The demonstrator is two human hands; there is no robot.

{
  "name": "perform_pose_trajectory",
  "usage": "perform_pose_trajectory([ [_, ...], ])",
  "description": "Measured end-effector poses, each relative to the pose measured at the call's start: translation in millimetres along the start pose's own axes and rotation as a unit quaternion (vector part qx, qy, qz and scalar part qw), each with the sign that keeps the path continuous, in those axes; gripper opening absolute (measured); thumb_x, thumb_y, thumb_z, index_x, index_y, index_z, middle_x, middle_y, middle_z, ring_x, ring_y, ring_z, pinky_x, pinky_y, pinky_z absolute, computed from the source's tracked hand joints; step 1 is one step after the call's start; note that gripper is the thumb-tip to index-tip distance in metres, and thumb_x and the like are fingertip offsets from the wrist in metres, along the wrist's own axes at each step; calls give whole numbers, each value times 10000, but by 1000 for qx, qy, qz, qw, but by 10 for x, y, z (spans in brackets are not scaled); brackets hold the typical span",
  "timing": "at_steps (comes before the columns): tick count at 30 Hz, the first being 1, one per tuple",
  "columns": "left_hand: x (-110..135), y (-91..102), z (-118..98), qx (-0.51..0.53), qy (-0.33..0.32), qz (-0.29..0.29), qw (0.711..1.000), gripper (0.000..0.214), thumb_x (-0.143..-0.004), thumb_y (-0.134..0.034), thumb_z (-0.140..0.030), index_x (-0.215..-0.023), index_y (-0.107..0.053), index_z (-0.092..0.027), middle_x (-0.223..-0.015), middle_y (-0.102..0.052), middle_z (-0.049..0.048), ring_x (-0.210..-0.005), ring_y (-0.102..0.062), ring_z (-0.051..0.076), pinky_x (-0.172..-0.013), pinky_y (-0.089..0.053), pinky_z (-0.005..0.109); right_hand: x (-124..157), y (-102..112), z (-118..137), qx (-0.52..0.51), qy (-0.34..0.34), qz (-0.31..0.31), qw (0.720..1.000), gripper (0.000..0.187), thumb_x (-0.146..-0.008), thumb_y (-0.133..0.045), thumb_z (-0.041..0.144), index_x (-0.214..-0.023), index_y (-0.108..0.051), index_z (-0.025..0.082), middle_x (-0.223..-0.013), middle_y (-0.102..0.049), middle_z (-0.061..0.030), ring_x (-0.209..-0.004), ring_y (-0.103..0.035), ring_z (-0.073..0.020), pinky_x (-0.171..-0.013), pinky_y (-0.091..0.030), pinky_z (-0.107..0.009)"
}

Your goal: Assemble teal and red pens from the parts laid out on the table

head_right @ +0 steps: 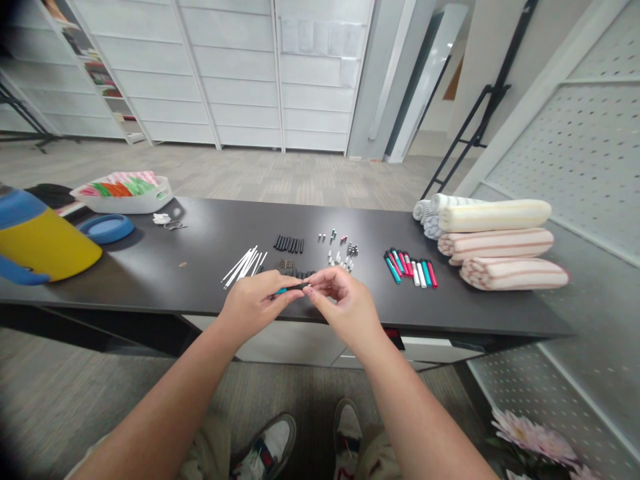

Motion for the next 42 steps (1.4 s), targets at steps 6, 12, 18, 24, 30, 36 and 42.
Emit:
perform_pose_trajectory([
  [6, -5, 22, -12, 14, -2, -3, 1000, 186, -1017, -669, -347, -1068, -776, -204, -932, -786, 33, -788, -711, 151, -713, -495, 266, 0, -17, -23, -4, 1, 7, 1000, 258, -899, -821, 418, -1013, -690, 228, -1042, -792, -84, -905, -750, -213, -817, -610, -349],
  [12, -18, 47, -24, 17, -1, 3, 1000, 176, -1015, -660, -339, -1044, -764, -201, -901, -772, 38, -770, -694, 157, -706, -495, 273, -8, 9, -29, -8, -4, 10, 1000, 273, -892, -830, 426, -1031, -697, 232, -1045, -790, -86, -893, -748, -213, -808, -610, -352],
  [18, -28, 56, -33, 18, 7, 13, 1000, 155, -1014, -651, -319, -1010, -747, -197, -876, -756, 37, -771, -687, 162, -705, -485, 277, -12, 13, -17, -9, -5, 9, 1000, 280, -889, -830, 436, -1027, -695, 233, -1041, -786, -84, -875, -740, -205, -789, -604, -337],
  [24, -29, 53, -21, 26, 22, 26, 999, 159, -1015, -654, -322, -994, -733, -185, -868, -734, 34, -777, -670, 165, -714, -479, 283, -6, 16, -21, -9, 6, -2, 1000, 293, -887, -826, 458, -1030, -694, 239, -1060, -770, -78, -845, -721, -200, -761, -599, -337],
  [30, -35, 54, -17, 38, 18, 22, 999, 139, -1015, -657, -308, -980, -727, -193, -868, -735, 29, -763, -662, 161, -719, -484, 281, -37, 225, 164, 141, 43, -82, 986, 282, -986, -668, 528, -1014, -703, 250, -936, -730, -53, -760, -662, -206, -641, -517, -324],
  [36, -36, 71, -27, 60, 24, -5, 998, 151, -1016, -657, -314, -946, -721, -197, -852, -738, 27, -752, -661, 156, -716, -487, 275, -575, 671, 339, 486, 99, -82, 865, 191, -991, -641, 381, -989, -761, 232, -878, -742, -57, -765, -658, -223, -738, -476, -350],
  [42, -43, 87, -17, 84, 22, -41, 995, 197, -1001, -682, -363, -914, -720, -191, -809, -700, 18, -707, -617, 143, -685, -473, 264, -1319, 685, 264, 635, 26, 112, 764, 229, -961, -670, 331, -1096, -820, 222, -1038, -803, -86, -952, -723, -248, -803, -492, -317],
])
Point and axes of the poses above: each hand's wrist, its own x-axis away from the middle knuckle, its own y-axis out of the back of the hand, z = x × y, the point moved 1 cm from there along -x, towards the middle knuckle
